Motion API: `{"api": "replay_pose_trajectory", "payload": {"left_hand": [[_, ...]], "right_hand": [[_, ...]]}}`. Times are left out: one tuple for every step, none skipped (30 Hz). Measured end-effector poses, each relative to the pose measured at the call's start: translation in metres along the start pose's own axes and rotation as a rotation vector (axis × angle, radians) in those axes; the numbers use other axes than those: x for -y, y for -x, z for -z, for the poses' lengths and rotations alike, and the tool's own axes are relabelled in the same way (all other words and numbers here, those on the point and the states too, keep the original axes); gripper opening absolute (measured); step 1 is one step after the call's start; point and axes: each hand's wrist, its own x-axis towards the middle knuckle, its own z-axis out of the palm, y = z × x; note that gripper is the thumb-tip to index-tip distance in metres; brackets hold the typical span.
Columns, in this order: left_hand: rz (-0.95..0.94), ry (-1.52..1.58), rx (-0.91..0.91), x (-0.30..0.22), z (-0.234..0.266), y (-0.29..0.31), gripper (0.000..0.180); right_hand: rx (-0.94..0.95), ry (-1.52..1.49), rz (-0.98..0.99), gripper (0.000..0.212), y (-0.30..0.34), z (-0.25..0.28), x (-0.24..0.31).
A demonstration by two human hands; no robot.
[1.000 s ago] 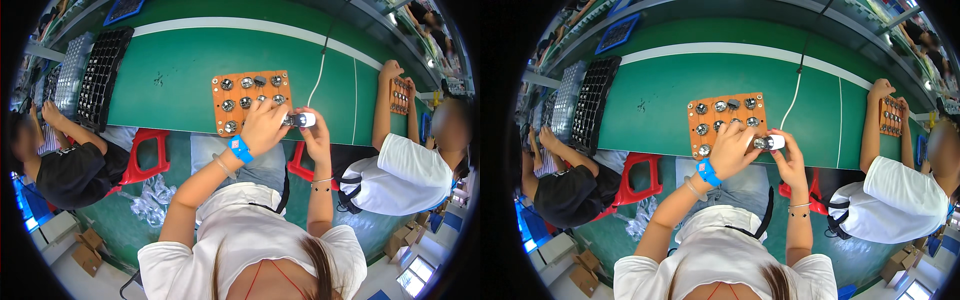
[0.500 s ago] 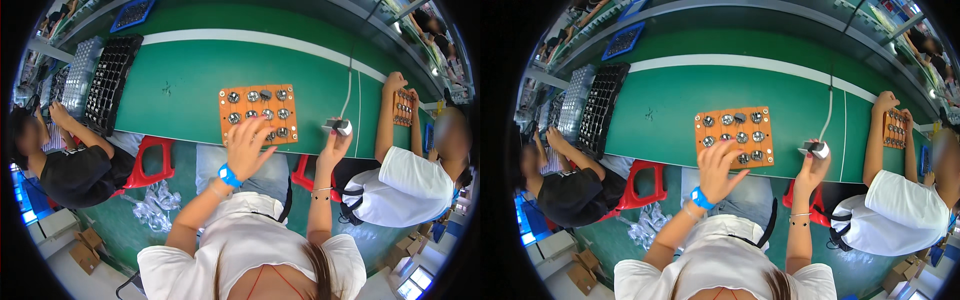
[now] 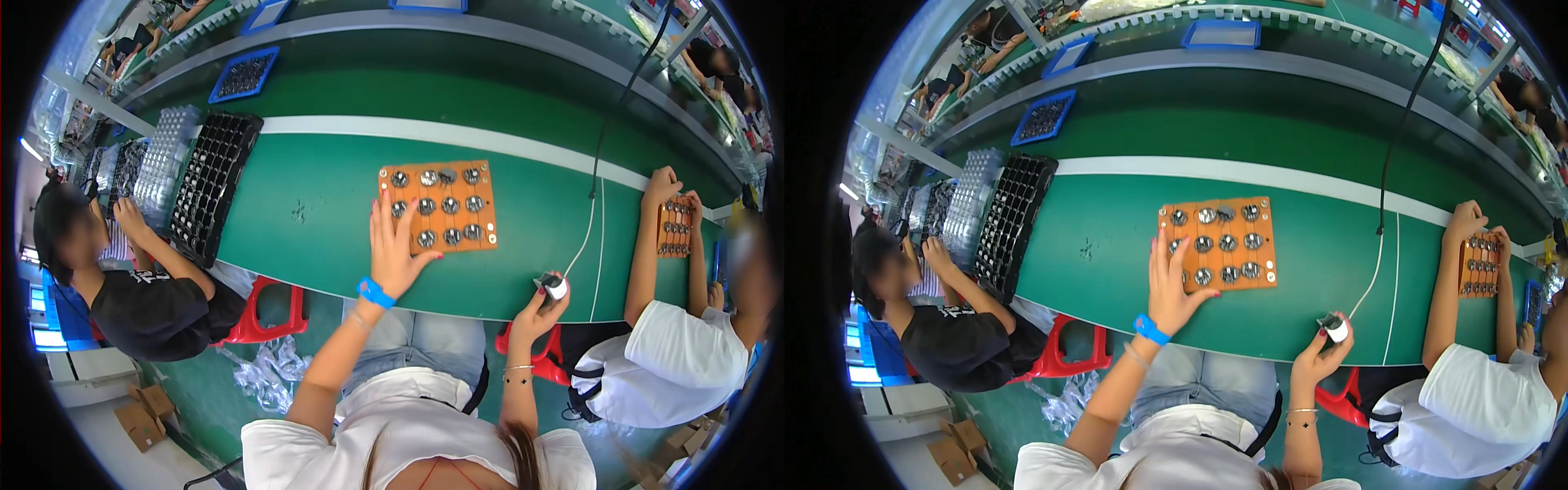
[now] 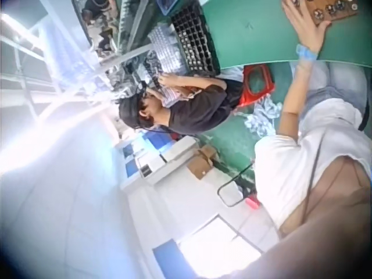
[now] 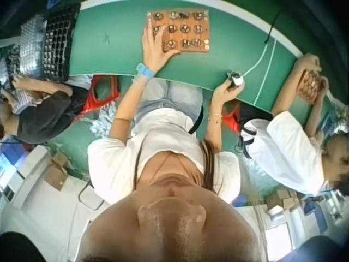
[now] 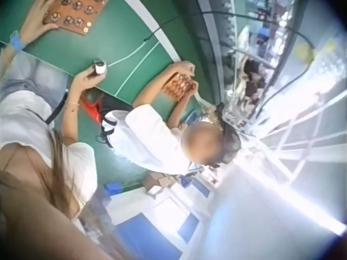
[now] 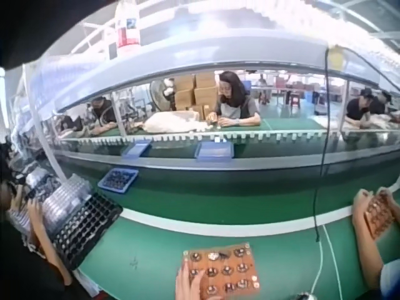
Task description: Using a handheld scanner to inspect or log small electronic components in a tray on an assembly line.
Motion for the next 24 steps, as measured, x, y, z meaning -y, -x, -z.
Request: {"api": "replay_pose_trajectory", "payload": {"left_hand": [[-0.009, -0.004, -0.006, 0.007, -0.004, -0.018, 0.103], [-0.030, -0.004, -0.003, 0.014, -0.007, -0.037, 0.105], [-0.051, -0.004, 0.000, 0.020, -0.010, -0.055, 0.106], [-0.063, -0.006, -0.007, 0.026, -0.017, -0.072, 0.106], [-0.077, -0.012, 0.001, 0.032, -0.021, -0.089, 0.107], [-0.092, -0.018, 0.011, 0.038, -0.026, -0.107, 0.108], [-0.110, -0.012, 0.010, 0.043, -0.037, -0.127, 0.108], [-0.118, -0.008, 0.019, 0.048, -0.039, -0.146, 0.108], [-0.126, -0.003, 0.028, 0.053, -0.042, -0.165, 0.108], [-0.133, 0.049, 0.031, 0.061, -0.048, -0.186, 0.107], [-0.147, 0.049, 0.027, 0.065, -0.054, -0.206, 0.107], [-0.153, 0.046, 0.073, 0.068, -0.060, -0.225, 0.107], [-0.158, 0.049, 0.122, 0.072, -0.068, -0.240, 0.106], [-0.168, -0.021, 0.150, 0.074, -0.072, -0.254, 0.103], [-0.181, -0.018, 0.145, 0.079, -0.076, -0.265, 0.103], [-0.194, -0.032, 0.134, 0.084, -0.079, -0.276, 0.102], [-0.207, -0.046, 0.121, 0.090, -0.082, -0.285, 0.101], [-0.237, -0.044, 0.081, 0.095, -0.087, -0.292, 0.100], [-0.249, -0.037, 0.075, 0.094, -0.088, -0.298, 0.100], [-0.186, -0.077, 0.077, 0.093, -0.089, -0.302, 0.100], [-0.122, -0.117, 0.078, 0.092, -0.089, -0.304, 0.100], [-0.131, -0.108, 0.072, 0.084, -0.091, -0.302, 0.100], [-0.055, -0.190, 0.025, 0.075, -0.093, -0.297, 0.097], [0.023, -0.271, -0.021, 0.068, -0.093, -0.290, 0.095]], "right_hand": [[-0.006, -0.009, 0.004, 0.041, 0.001, -0.001, 0.000], [-0.003, 0.034, 0.013, 0.040, 0.001, -0.003, 0.001], [-0.001, 0.078, 0.021, 0.039, 0.002, -0.003, 0.002], [0.025, 0.176, 0.064, 0.038, 0.002, -0.001, 0.001], [0.015, 0.165, 0.071, 0.038, 0.003, -0.001, 0.002], [0.008, 0.206, 0.109, 0.037, 0.005, -0.002, 0.001], [-0.006, 0.258, 0.145, 0.037, 0.005, -0.002, 0.000], [-0.015, 0.244, 0.149, 0.036, 0.006, -0.003, 0.000], [-0.028, 0.264, 0.157, 0.036, 0.008, -0.004, 0.001], [-0.034, 0.273, 0.170, 0.037, 0.009, -0.004, -0.001], [-0.050, 0.286, 0.183, 0.038, 0.010, -0.003, -0.003], [-0.054, 0.302, 0.195, 0.039, 0.011, -0.002, -0.004], [-0.066, 0.305, 0.198, 0.039, 0.013, -0.002, -0.007], [-0.080, 0.292, 0.189, 0.039, 0.015, -0.003, -0.009], [-0.092, 0.280, 0.181, 0.039, 0.015, -0.006, -0.009], [-0.093, 0.316, 0.179, 0.036, 0.014, -0.008, -0.004], [-0.105, 0.314, 0.186, 0.036, 0.013, -0.009, -0.003], [-0.087, 0.330, 0.204, 0.036, 0.013, -0.009, -0.003], [-0.070, 0.351, 0.223, 0.036, 0.013, -0.009, -0.003], [-0.081, 0.324, 0.227, 0.039, 0.014, -0.009, -0.004], [-0.089, 0.325, 0.237, 0.039, 0.014, -0.010, -0.004], [-0.087, 0.344, 0.230, 0.038, 0.014, -0.010, -0.003], [-0.085, 0.364, 0.223, 0.037, 0.014, -0.010, -0.001], [-0.092, 0.367, 0.231, 0.037, 0.013, -0.011, 0.001]]}}
